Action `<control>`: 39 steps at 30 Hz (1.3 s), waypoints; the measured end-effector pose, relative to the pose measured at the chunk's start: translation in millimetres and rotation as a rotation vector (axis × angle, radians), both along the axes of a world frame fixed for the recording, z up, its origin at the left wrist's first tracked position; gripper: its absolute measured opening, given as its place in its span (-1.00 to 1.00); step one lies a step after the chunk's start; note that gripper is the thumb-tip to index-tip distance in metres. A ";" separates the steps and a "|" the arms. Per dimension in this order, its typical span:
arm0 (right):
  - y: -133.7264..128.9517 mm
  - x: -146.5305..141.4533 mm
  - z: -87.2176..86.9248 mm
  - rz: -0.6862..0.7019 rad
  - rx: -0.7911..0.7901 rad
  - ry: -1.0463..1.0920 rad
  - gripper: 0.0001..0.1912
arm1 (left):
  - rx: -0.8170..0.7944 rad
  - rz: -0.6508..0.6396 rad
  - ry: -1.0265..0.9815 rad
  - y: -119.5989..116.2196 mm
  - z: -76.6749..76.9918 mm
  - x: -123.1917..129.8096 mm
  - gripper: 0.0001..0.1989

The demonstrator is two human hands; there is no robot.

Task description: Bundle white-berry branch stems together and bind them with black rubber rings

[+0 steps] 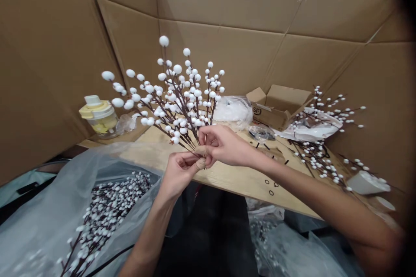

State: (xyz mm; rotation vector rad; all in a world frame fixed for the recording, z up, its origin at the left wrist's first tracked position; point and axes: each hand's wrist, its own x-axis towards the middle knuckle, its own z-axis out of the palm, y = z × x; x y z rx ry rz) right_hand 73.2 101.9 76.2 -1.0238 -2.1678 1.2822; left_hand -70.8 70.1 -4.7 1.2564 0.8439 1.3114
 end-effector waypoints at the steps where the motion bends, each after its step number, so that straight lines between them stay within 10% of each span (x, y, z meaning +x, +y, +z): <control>1: -0.1 0.4 -1.2 0.002 -0.022 0.004 -0.86 | -0.003 -0.004 -0.004 -0.6 0.5 0.3 -0.80; 10: -3.3 10.9 8.2 -0.089 0.425 -0.224 -0.96 | -0.096 -0.080 -0.112 -1.5 3.3 1.8 -0.79; 29: -9.5 1.7 -6.3 0.041 -0.209 0.042 -0.85 | 0.011 -0.135 -0.041 -7.1 10.3 -5.6 -0.88; 39: -11.5 4.2 6.1 0.042 0.194 -0.139 -0.91 | -0.111 -0.049 -0.142 5.9 -8.3 -4.9 -0.78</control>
